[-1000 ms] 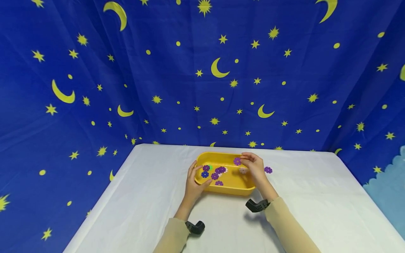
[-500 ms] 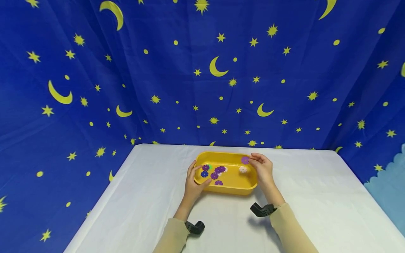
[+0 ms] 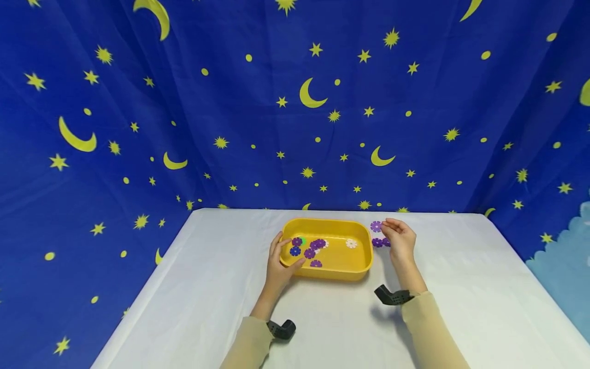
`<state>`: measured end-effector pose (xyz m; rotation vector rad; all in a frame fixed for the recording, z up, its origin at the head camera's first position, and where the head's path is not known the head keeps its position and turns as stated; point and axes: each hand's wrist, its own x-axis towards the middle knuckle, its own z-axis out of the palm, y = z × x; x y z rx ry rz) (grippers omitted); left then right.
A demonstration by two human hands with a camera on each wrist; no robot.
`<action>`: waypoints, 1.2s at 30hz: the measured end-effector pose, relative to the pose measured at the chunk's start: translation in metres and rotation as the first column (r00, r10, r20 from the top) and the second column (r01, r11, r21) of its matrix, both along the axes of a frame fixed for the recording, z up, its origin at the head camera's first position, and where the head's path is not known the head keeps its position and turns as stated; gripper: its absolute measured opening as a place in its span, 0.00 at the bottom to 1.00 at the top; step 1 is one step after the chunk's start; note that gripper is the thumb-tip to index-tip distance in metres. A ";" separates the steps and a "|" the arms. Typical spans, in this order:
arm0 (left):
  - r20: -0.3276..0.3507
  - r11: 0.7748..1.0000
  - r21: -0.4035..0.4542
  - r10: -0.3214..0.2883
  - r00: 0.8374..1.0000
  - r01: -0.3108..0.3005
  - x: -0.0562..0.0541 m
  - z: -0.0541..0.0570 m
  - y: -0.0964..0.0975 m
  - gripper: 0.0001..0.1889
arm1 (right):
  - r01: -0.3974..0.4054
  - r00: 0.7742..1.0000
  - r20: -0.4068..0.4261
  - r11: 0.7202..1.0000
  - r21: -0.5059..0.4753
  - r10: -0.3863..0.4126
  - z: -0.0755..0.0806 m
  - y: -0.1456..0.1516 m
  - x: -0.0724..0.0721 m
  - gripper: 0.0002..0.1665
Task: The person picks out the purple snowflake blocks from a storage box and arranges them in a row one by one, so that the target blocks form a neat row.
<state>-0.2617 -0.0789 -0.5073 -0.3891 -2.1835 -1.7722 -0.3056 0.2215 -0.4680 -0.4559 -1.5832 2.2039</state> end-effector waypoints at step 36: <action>0.012 1.000 0.026 0.000 1.000 0.000 0.001 0.002 0.000 0.27 | 0.228 0.969 0.109 0.973 -0.025 -0.224 -0.033 0.044 0.004 0.23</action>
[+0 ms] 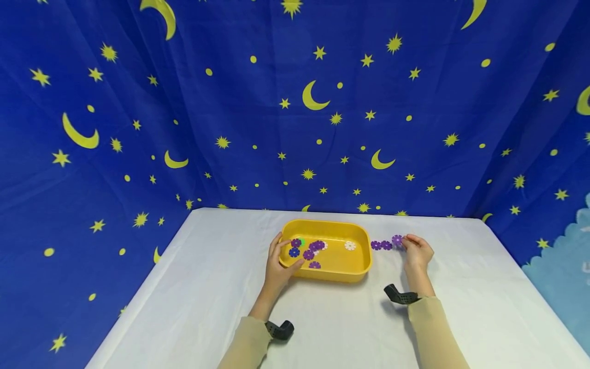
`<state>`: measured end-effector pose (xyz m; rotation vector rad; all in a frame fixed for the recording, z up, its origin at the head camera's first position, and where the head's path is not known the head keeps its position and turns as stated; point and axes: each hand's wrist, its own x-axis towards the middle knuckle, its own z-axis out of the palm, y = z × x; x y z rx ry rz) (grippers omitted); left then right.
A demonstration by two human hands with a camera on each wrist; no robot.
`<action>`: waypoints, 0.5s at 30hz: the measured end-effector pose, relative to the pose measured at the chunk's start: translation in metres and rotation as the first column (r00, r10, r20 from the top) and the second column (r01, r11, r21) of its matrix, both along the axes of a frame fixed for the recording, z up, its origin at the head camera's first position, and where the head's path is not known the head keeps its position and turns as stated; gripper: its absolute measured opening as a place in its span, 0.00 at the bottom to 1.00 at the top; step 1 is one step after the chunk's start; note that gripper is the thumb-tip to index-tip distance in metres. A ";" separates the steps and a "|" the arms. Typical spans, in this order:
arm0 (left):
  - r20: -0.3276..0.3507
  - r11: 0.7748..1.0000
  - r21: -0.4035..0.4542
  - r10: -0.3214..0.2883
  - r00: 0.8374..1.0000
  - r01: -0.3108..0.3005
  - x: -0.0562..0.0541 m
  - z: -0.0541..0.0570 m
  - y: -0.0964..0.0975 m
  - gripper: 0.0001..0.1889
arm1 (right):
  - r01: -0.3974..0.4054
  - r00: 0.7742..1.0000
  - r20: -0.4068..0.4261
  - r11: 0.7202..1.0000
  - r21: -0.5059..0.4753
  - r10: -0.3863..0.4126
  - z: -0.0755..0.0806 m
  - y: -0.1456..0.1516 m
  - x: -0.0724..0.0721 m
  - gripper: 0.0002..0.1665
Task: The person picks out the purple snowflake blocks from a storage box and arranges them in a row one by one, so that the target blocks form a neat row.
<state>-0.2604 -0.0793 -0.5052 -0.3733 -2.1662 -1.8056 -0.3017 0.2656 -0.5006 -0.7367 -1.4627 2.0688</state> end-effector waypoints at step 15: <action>0.029 1.000 0.000 -0.008 1.000 0.008 0.000 0.001 -0.001 0.27 | -0.006 0.998 0.069 0.993 0.119 -0.002 -0.013 0.000 -0.002 0.14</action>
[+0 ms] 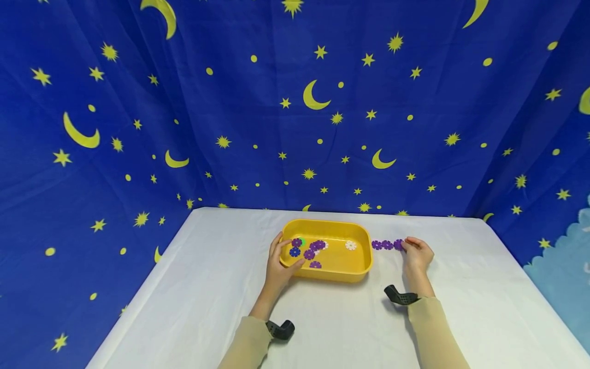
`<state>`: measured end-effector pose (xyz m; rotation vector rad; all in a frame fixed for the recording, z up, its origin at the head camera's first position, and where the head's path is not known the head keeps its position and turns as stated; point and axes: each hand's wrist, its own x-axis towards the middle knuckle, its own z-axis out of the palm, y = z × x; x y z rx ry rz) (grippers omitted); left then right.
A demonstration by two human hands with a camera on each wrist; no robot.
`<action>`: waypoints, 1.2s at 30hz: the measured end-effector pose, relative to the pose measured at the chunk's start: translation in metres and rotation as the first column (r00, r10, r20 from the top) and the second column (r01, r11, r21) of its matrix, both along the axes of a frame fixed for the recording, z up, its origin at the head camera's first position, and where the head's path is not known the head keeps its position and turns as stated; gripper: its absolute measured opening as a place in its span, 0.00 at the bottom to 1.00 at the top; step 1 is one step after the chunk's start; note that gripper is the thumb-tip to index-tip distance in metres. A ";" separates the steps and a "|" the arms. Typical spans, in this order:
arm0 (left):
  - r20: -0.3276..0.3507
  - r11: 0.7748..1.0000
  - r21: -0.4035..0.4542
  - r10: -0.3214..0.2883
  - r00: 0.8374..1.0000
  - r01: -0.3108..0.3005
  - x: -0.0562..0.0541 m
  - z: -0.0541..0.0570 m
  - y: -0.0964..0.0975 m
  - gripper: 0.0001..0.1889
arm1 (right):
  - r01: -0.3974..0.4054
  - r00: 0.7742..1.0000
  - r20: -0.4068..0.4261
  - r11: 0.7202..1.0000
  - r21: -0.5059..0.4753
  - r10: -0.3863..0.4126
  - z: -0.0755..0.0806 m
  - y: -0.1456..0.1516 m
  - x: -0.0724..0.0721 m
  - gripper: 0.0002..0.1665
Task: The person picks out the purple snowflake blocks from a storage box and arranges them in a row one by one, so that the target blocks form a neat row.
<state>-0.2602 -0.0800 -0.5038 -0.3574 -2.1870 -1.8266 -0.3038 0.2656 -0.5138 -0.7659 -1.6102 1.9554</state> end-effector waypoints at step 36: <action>-0.030 1.000 -0.001 0.022 0.999 -0.022 -0.022 -0.037 -0.002 0.31 | 0.033 0.990 -0.135 0.998 -0.047 -0.039 0.018 -0.013 -0.002 0.08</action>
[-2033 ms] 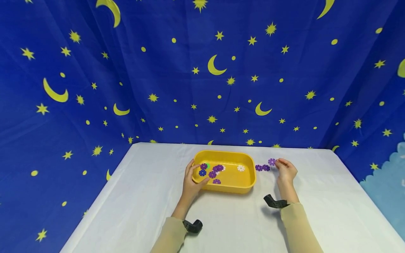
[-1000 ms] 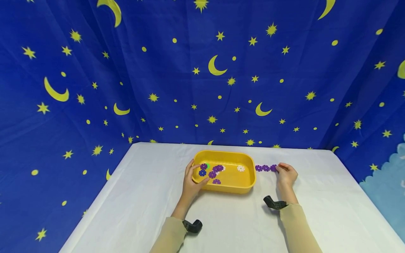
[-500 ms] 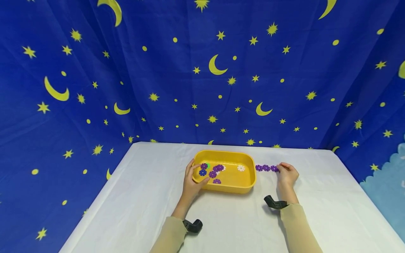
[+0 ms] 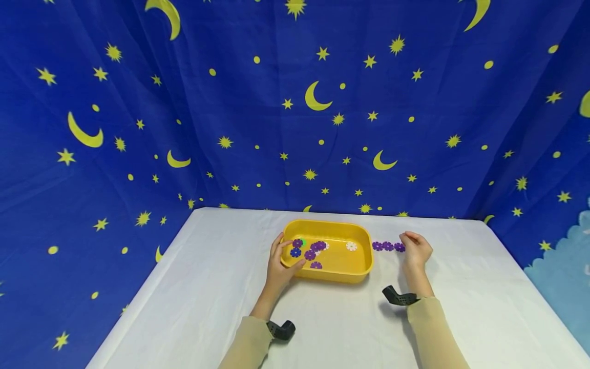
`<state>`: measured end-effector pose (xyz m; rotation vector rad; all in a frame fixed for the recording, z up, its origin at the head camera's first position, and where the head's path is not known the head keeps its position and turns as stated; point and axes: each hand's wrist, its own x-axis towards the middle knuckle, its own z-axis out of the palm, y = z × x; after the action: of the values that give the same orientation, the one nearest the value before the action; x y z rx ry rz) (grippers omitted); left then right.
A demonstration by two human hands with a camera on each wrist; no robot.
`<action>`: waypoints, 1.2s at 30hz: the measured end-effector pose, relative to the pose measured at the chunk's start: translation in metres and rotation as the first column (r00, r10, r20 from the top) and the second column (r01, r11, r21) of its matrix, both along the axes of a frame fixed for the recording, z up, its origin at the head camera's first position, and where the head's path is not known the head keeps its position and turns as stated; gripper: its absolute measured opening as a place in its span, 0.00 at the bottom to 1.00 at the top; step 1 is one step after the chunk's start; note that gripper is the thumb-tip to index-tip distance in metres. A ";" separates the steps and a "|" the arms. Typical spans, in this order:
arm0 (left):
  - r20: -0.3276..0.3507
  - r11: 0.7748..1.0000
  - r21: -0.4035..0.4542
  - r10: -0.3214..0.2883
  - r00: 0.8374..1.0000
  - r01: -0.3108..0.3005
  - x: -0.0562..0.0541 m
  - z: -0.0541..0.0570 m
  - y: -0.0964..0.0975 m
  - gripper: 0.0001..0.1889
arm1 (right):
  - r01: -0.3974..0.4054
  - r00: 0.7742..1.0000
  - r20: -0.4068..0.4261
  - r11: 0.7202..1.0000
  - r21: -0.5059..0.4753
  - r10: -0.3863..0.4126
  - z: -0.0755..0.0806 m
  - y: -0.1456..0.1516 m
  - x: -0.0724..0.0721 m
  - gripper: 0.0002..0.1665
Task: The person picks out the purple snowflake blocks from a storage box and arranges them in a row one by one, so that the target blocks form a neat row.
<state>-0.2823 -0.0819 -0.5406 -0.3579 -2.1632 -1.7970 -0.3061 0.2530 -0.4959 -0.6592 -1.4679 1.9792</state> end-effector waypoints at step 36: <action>-0.013 0.999 -0.012 -0.040 0.999 0.040 0.023 0.036 -0.002 0.28 | -0.291 0.956 0.068 0.948 0.125 0.285 0.030 -0.083 0.001 0.07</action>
<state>-0.2592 -0.0842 -0.5044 -0.4178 -2.1729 -1.7984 -0.3054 0.1704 -0.4663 -0.4585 -1.7955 2.0663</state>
